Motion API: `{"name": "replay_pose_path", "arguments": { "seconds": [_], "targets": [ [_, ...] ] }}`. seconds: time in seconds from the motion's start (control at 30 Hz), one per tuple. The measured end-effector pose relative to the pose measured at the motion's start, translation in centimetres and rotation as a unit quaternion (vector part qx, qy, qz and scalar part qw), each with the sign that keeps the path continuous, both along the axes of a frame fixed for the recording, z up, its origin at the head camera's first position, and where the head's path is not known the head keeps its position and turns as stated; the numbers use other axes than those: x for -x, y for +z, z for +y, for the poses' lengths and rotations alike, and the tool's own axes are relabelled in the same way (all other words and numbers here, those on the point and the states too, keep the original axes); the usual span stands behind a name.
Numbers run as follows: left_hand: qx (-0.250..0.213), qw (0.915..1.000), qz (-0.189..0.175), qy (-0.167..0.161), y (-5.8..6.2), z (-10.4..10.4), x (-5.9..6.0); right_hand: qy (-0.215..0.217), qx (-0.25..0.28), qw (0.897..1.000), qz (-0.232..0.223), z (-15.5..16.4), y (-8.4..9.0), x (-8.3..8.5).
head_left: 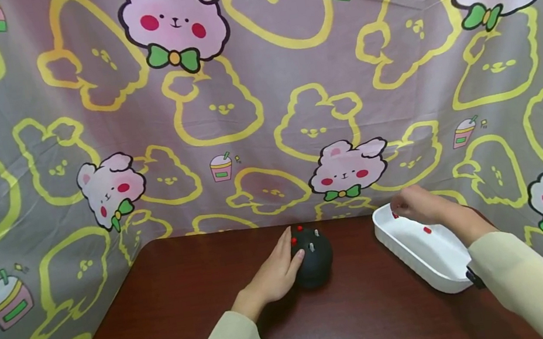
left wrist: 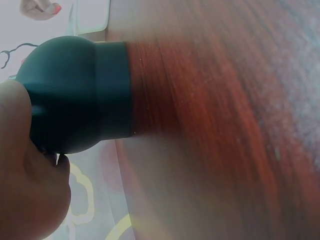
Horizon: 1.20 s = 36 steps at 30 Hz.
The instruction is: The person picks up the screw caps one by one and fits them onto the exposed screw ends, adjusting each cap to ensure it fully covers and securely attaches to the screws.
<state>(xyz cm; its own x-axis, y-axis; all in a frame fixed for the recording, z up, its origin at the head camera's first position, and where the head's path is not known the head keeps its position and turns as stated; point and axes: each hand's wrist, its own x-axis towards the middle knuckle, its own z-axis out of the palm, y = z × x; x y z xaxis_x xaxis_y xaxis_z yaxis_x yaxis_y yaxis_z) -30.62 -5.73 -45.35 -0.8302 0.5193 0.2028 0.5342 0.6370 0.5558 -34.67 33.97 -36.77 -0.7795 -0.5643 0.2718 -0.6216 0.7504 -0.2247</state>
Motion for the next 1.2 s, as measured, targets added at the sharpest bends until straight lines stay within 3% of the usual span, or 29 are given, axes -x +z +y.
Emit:
{"name": "replay_pose_path", "arguments": {
  "seconds": [0.93,1.2],
  "targets": [
    [0.005,1.0,0.002,-0.001,-0.3,0.0,0.3,-0.016,0.061,0.998,0.008,-4.5,1.2,-1.2],
    [0.001,0.9998,0.019,-0.003,-0.3,0.1,0.0,0.004,0.081,0.995,0.052,-6.4,0.9,-1.2]
  ]
}}
